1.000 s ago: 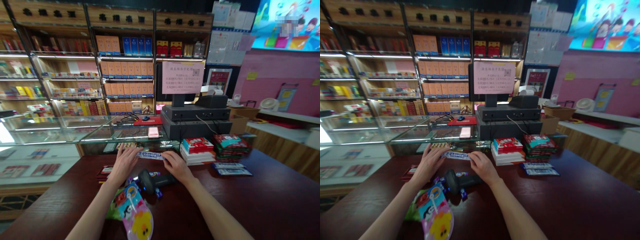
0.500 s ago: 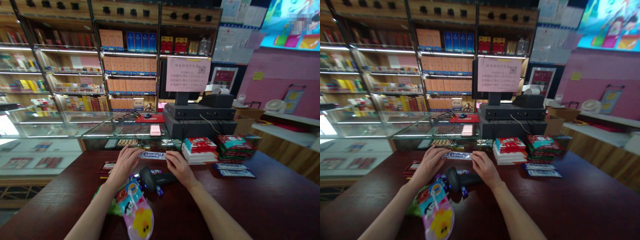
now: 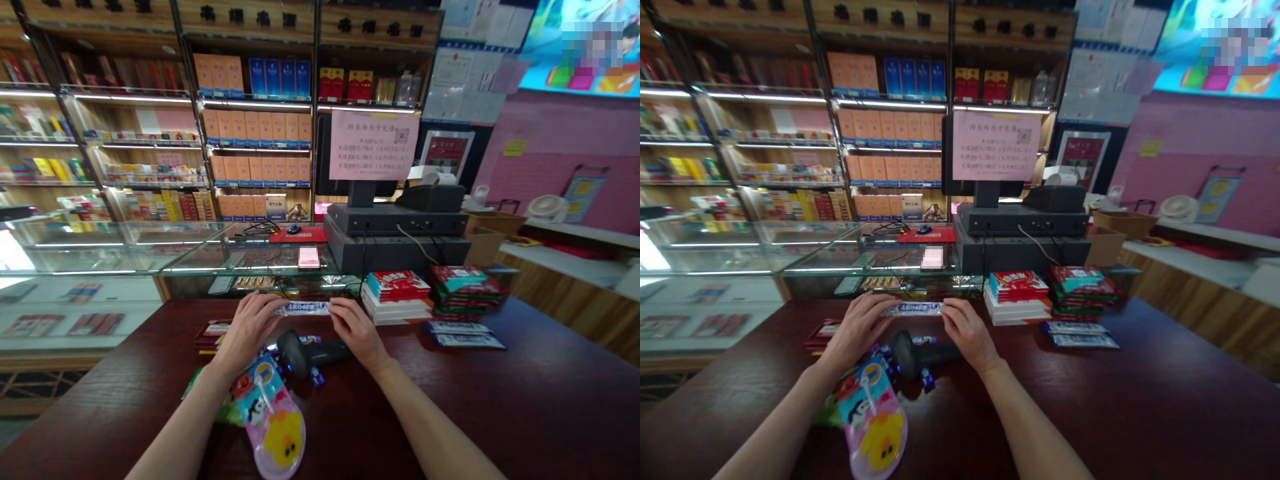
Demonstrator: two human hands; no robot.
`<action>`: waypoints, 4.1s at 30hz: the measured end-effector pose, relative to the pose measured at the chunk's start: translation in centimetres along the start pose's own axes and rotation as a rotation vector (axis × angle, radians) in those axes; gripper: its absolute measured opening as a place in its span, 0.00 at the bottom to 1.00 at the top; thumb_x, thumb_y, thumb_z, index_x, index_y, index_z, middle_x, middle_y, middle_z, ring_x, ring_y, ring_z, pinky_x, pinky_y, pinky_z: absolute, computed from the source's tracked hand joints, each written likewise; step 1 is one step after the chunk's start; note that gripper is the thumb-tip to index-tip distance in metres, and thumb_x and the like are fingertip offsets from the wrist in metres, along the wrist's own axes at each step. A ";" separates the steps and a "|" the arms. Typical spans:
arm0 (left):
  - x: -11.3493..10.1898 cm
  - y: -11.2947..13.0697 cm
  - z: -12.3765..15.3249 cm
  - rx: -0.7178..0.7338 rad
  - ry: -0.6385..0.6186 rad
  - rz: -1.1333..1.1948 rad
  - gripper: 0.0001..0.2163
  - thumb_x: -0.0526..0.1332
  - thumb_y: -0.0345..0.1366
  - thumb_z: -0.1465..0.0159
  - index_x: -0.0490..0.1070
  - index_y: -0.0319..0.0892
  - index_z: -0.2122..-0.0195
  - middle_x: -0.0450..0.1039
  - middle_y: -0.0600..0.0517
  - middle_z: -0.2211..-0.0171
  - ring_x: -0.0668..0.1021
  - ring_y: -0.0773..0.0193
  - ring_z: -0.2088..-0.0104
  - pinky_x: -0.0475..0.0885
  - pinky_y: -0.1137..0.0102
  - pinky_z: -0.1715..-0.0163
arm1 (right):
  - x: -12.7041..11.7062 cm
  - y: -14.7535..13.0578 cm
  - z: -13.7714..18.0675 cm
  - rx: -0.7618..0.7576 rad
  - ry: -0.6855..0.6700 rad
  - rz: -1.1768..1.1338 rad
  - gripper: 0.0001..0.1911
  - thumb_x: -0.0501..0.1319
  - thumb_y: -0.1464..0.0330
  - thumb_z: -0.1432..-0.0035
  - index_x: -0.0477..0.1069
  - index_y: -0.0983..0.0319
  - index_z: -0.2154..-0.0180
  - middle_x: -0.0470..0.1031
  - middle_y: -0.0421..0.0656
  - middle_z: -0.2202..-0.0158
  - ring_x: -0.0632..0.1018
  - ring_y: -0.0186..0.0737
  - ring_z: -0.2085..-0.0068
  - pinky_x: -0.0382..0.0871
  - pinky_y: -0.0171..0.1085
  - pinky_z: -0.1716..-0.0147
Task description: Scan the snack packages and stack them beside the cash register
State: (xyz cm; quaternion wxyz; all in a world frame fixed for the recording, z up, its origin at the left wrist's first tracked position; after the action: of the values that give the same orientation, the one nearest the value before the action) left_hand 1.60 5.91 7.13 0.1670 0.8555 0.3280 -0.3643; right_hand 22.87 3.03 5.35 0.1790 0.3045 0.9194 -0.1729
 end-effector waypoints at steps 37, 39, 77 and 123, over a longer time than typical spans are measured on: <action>-0.4 -1.1 0.2 -0.116 0.076 -0.117 0.15 0.61 0.41 0.32 0.72 0.53 0.44 0.74 0.48 0.48 0.75 0.54 0.48 0.66 0.55 0.45 | 3.6 4.5 1.1 0.866 0.003 -0.632 0.19 0.64 0.56 0.44 0.79 0.64 0.60 0.75 0.39 0.80 0.69 0.32 0.81 0.61 0.31 0.80; -0.6 -1.1 0.2 -0.107 0.089 -0.132 0.15 0.62 0.41 0.33 0.73 0.53 0.45 0.75 0.48 0.48 0.75 0.52 0.48 0.66 0.54 0.44 | 3.7 4.5 1.2 0.874 -0.010 -0.650 0.19 0.64 0.56 0.44 0.79 0.64 0.59 0.76 0.39 0.79 0.70 0.32 0.81 0.62 0.31 0.80; -2.8 -5.9 2.2 -0.337 0.170 -0.386 0.14 0.63 0.38 0.34 0.75 0.51 0.47 0.77 0.47 0.54 0.73 0.51 0.51 0.59 0.52 0.41 | 6.3 -0.2 2.8 0.231 -0.858 -0.151 0.35 0.64 0.73 0.49 0.65 0.54 0.39 0.75 0.42 0.44 0.76 0.46 0.45 0.62 0.42 0.46; -3.2 -5.9 2.3 -0.350 0.206 -0.362 0.14 0.62 0.38 0.34 0.74 0.52 0.47 0.76 0.47 0.53 0.73 0.50 0.50 0.59 0.49 0.40 | 5.5 -0.4 1.7 0.244 -0.749 -0.241 0.41 0.63 0.73 0.46 0.56 0.51 0.32 0.72 0.45 0.40 0.75 0.47 0.44 0.62 0.45 0.45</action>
State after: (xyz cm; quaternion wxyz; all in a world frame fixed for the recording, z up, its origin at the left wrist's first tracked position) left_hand -5.22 7.60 7.61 0.2104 0.7736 0.5487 -0.2371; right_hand 18.83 4.75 1.55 0.4425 0.1294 0.7925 -0.3992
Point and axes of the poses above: each hand's wrist, its own z-axis away from the middle knuckle, its own x-axis out of the palm, y = z × x, the point moved 9 cm from there along -z, towards the middle knuckle
